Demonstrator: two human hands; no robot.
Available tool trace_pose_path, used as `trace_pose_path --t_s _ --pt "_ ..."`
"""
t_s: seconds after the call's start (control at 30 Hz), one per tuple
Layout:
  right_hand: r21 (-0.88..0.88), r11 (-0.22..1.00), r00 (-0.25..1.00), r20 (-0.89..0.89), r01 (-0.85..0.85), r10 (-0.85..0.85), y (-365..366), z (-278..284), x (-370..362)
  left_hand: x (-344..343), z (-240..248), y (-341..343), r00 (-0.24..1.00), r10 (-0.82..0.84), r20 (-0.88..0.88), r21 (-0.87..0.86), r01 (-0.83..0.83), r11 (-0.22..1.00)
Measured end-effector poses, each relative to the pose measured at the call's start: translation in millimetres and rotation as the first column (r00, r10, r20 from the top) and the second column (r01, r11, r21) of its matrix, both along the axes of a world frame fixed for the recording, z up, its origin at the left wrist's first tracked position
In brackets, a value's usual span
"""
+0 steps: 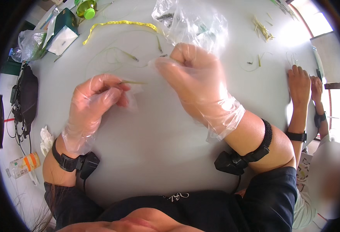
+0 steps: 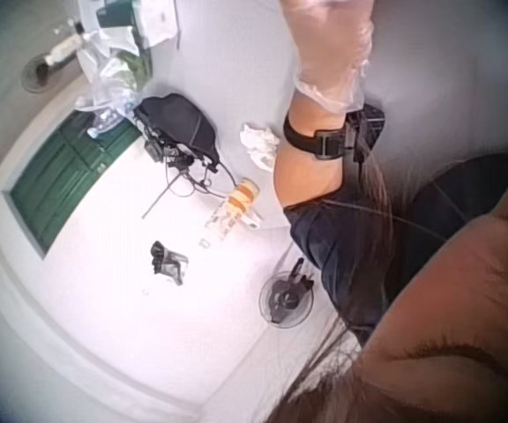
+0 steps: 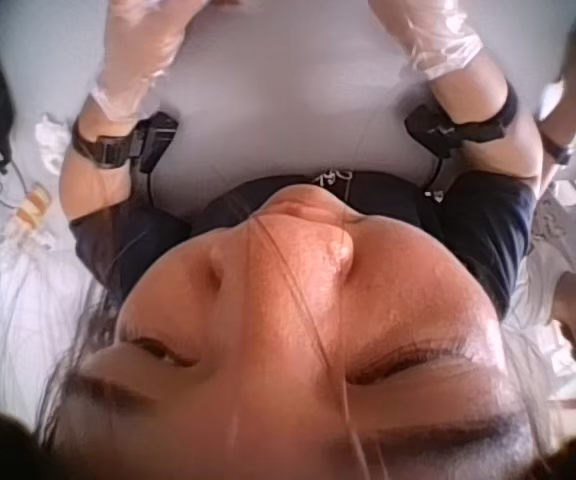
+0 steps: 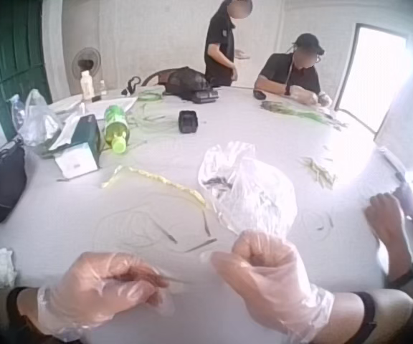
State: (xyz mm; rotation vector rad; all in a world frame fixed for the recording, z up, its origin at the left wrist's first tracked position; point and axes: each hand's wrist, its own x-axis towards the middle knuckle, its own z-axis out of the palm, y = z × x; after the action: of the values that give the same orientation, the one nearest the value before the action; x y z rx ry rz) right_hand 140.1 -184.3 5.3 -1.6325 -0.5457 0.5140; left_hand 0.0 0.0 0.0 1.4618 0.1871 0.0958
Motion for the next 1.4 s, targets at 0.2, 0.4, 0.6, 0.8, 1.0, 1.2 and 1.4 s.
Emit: trace_pose_path --t_s 0.2,0.4,0.6,0.8,1.0,1.2,1.4 --pt "0.014 0.998 0.998 0.042 -0.057 0.056 -2 -2 -1 0 0 -2 0.999 0.022 -0.036 0.023 -0.022 1.000" --pt "0.106 0.969 0.971 0.107 -0.224 0.213 -1 -7 -2 1 7 -5 0.998 0.034 -0.049 0.118 -0.028 0.993" --pt "-0.036 0.931 0.919 -0.184 -0.362 0.350 0 9 -13 -1 11 -4 0.999 0.024 -0.022 0.264 -0.017 0.964" --pt "-0.027 0.929 0.924 0.100 -0.368 0.369 -4 5 -17 0 8 -6 0.999 -0.022 0.031 0.389 0.008 0.921" --pt "-0.114 0.939 0.839 0.424 -0.325 0.342 -4 7 -17 0 5 -8 0.999 -0.051 0.008 0.286 0.046 0.957" --pt "-0.132 0.931 0.757 0.548 -0.340 0.355 -3 6 -14 0 5 -12 0.999 -0.035 0.004 0.098 0.035 0.995" --pt "-0.110 0.941 0.789 0.518 -0.320 0.329 -4 5 -17 0 8 -13 0.999 -0.033 -0.039 0.081 0.036 0.996"
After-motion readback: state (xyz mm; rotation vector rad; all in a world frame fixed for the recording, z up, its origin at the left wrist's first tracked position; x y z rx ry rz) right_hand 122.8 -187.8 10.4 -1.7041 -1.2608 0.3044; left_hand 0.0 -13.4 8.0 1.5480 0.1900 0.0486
